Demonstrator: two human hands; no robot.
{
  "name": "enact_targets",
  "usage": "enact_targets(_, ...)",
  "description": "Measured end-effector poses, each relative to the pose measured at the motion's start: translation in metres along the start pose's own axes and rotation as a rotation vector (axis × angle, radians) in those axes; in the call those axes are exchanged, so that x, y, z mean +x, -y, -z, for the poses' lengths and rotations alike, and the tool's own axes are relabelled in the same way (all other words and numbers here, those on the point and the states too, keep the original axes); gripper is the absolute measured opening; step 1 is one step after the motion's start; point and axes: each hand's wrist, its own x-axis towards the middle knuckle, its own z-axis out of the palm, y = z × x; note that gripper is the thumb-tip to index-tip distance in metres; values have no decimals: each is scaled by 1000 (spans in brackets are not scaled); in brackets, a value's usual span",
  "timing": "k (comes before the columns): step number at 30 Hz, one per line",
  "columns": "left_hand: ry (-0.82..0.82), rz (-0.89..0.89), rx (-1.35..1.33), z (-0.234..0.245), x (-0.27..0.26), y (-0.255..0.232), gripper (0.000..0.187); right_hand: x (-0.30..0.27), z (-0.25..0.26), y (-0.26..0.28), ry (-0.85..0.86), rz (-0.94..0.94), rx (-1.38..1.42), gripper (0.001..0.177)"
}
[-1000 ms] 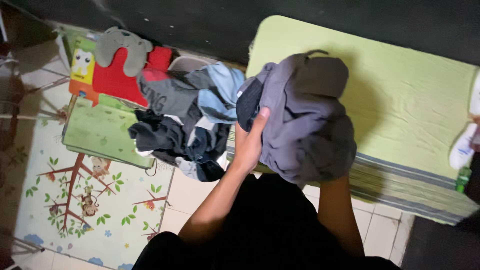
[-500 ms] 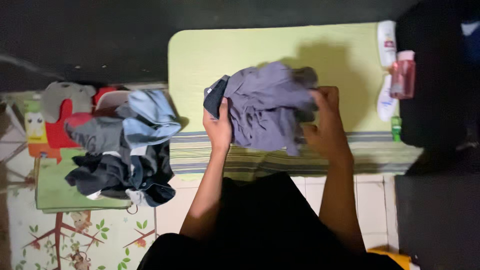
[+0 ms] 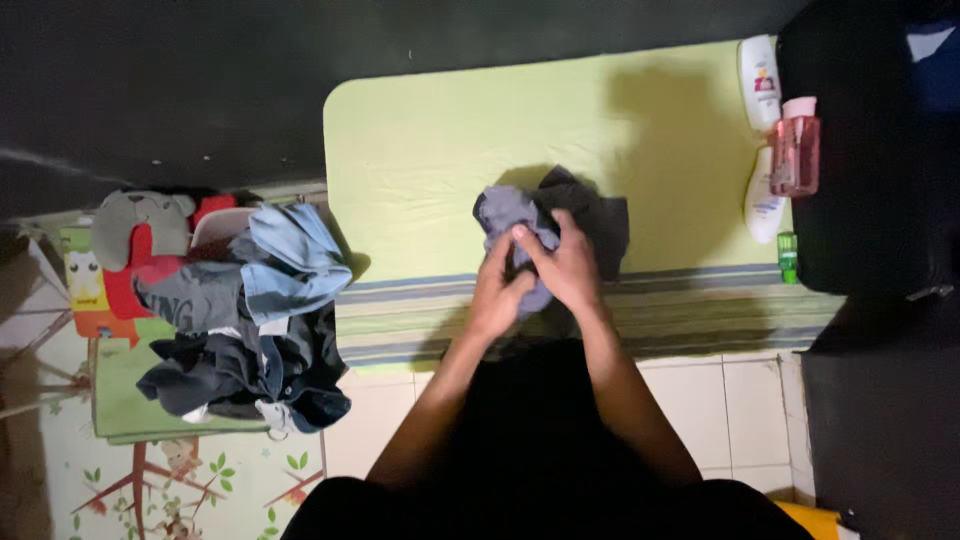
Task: The person folds a blue jersey and a gray zippered top by hand on a green surface and places them into a black suitcase.
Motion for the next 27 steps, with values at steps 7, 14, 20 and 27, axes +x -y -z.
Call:
enact_targets(7,-45,158,-169,-1,-2,13,59,20,4,-24,-32,-13,675,37)
enact_targets(14,189,231,-139,21,-8,35,33,0,45,7,190,-67,1330,45)
enact_targets(20,215,395,-130,56,16,17,32,-11,58,28,448,92,1397,32)
enact_targets(27,79,-96,-346,60,42,-53,37,-21,105,49,303,287,1541,69)
